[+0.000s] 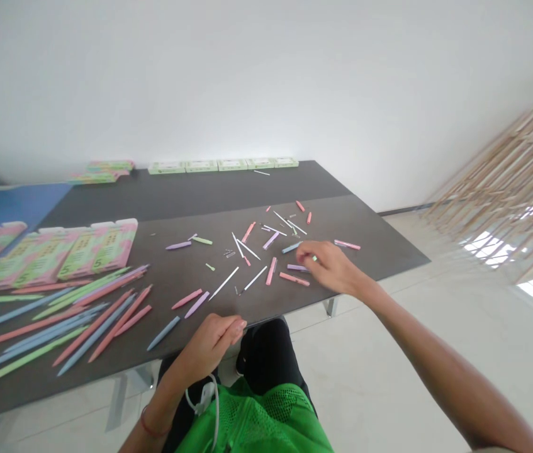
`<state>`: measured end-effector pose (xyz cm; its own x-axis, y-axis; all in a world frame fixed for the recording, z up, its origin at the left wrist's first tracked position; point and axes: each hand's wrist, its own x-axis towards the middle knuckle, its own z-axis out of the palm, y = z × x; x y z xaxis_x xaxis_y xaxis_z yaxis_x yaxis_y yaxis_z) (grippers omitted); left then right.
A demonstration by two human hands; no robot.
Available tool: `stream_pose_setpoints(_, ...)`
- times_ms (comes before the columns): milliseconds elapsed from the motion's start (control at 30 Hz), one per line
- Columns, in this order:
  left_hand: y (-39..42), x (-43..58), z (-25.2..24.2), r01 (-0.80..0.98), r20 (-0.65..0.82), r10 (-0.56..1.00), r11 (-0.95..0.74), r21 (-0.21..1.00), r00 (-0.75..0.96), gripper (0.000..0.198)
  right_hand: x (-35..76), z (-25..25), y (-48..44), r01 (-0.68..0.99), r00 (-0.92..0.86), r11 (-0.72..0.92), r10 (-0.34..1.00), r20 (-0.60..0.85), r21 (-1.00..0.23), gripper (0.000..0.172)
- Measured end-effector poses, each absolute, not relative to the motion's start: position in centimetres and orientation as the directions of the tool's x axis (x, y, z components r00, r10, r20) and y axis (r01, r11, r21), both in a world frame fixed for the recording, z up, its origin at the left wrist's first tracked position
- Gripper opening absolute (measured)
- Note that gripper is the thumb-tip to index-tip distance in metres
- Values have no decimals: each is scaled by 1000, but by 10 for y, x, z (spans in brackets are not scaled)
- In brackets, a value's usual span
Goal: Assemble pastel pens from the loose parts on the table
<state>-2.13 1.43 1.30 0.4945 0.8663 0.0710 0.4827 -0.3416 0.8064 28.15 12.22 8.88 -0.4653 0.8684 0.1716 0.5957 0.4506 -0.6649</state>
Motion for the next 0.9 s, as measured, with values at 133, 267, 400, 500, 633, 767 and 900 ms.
stream_pose_setpoints(133,14,-21,10,481,96,867,-360,799,489,46,335,50,148,446,-83,-21,994,-64,-895,38)
stream_pose_setpoints(267,15,-20,8,473,100,863,-364,802,495,46,360,13,148,369,-45,-143,984,-171,-918,37)
stream_pose_setpoints(400,15,-21,8,469,92,862,-357,808,498,45,362,1,141,306,-30,-175,981,-193,-936,31)
stream_pose_setpoints(500,13,-21,9,476,87,868,-350,807,489,44,362,-1,141,296,-25,-177,981,-192,-939,30)
stream_pose_setpoints(633,13,-21,9,486,67,873,-332,809,484,45,363,-3,144,305,-29,-175,981,-192,-936,29)
stream_pose_setpoints(767,13,-22,7,485,47,872,-314,816,487,45,362,-2,145,335,-36,-172,980,-195,-926,28)
stream_pose_setpoints(900,14,-21,7,476,24,873,-288,831,486,46,358,0,144,387,-41,-163,980,-194,-908,29)
